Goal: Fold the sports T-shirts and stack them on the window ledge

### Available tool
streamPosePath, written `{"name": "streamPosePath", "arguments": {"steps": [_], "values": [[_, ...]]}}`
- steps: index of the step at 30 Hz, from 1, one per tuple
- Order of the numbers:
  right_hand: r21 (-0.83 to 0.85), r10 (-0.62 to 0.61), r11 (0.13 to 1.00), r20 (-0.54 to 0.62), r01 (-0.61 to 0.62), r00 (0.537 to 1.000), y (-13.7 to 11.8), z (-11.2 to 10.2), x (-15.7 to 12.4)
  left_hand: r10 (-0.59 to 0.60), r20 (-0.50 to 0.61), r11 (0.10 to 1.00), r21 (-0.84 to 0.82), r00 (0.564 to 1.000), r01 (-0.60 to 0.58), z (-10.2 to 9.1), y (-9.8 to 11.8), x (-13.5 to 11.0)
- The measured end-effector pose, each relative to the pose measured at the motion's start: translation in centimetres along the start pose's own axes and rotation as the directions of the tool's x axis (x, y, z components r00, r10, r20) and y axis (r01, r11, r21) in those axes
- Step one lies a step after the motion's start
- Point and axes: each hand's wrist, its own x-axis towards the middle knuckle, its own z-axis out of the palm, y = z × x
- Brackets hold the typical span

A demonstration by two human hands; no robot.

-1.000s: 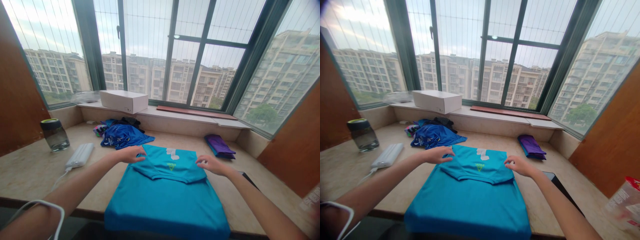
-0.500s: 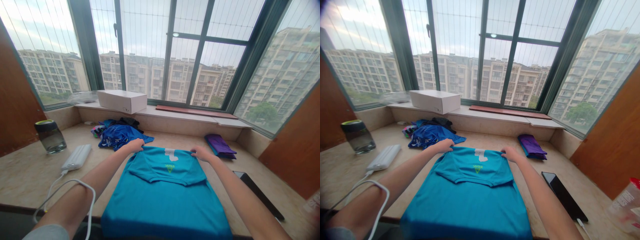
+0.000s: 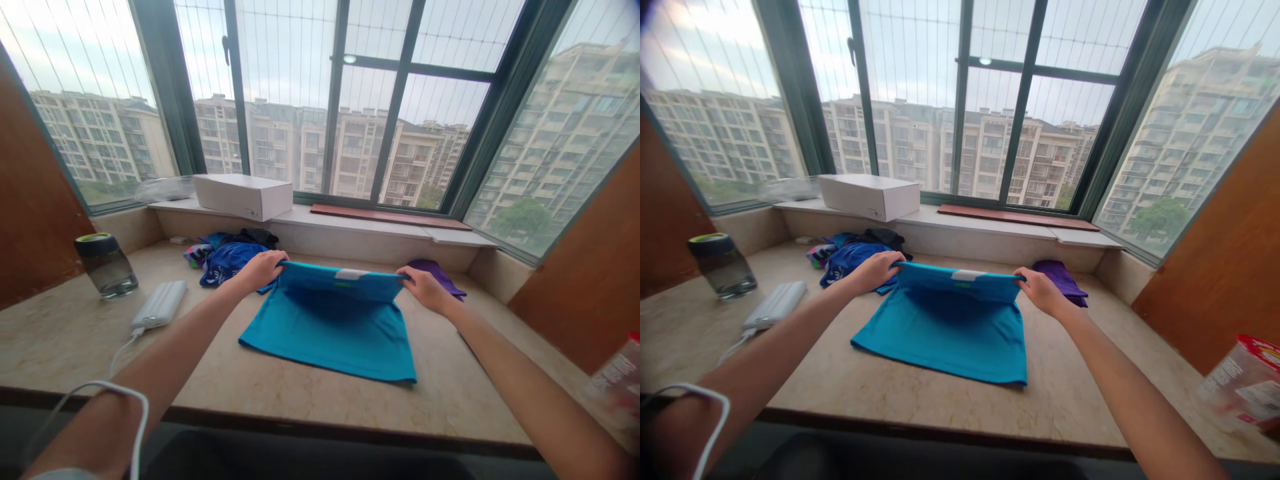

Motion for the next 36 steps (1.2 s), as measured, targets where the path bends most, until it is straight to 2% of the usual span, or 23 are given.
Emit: {"name": "streamPosePath", "arguments": {"steps": [2, 5, 8, 11, 13, 16, 22, 25, 28, 31, 33, 36], "values": [[-0.022, -0.078, 0.997, 0.067, 0.08, 0.995, -1.1, 1.1, -2.7, 0.106, 0.087, 0.994, 0.028, 0.99, -0.109, 1.0, 0.2, -2.4], [-0.078, -0.192, 0.975, 0.167, 0.207, 0.967, -2.8, 2.9, -6.4, 0.249, 0.187, 0.958, 0.096, 0.95, -0.27, 2.6, 0.6, -5.9], [-0.116, -0.274, 0.948, 0.177, 0.296, 0.945, -4.5, 3.7, -8.9, 0.34, 0.224, 0.901, 0.2, 0.913, -0.384, 3.2, 1.0, -8.5], [-0.106, -0.334, 0.932, 0.118, 0.346, 0.935, -5.9, 3.6, -10.6, 0.361, 0.19, 0.876, 0.266, 0.913, -0.402, 2.9, 1.3, -10.4], [-0.084, -0.409, 0.901, 0.162, 0.425, 0.898, -6.6, 3.6, -11.6, 0.359, 0.157, 0.888, 0.246, 0.92, -0.388, 2.6, 1.4, -11.6], [-0.046, -0.519, 0.835, 0.263, 0.548, 0.813, -7.5, 3.9, -13.1, 0.357, 0.137, 0.905, 0.193, 0.924, -0.378, 2.3, 1.5, -13.4], [-0.066, -0.636, 0.751, 0.195, 0.657, 0.746, -8.2, 4.6, -15.1, 0.405, 0.133, 0.899, 0.121, 0.904, -0.421, 2.1, 1.1, -15.9], [-0.153, -0.639, 0.734, 0.174, 0.662, 0.749, -7.5, 4.8, -14.5, 0.425, 0.125, 0.894, 0.097, 0.897, -0.437, 2.3, 0.9, -15.6], [-0.249, -0.577, 0.763, 0.153, 0.596, 0.802, -6.2, 4.2, -13.0, 0.421, 0.112, 0.895, 0.109, 0.9, -0.432, 2.3, 1.5, -14.5], [-0.249, -0.512, 0.819, 0.092, 0.517, 0.854, -5.1, 3.1, -12.1, 0.455, 0.064, 0.874, 0.159, 0.888, -0.459, 1.8, 2.3, -14.0], [-0.204, -0.515, 0.828, 0.091, 0.522, 0.852, -4.7, 2.5, -12.3, 0.49, 0.044, 0.853, 0.184, 0.871, -0.489, 1.5, 2.7, -14.5], [-0.134, -0.562, 0.795, 0.201, 0.591, 0.802, -4.7, 2.1, -13.5, 0.525, 0.078, 0.839, 0.12, 0.848, -0.53, 1.5, 2.9, -16.1]]}}
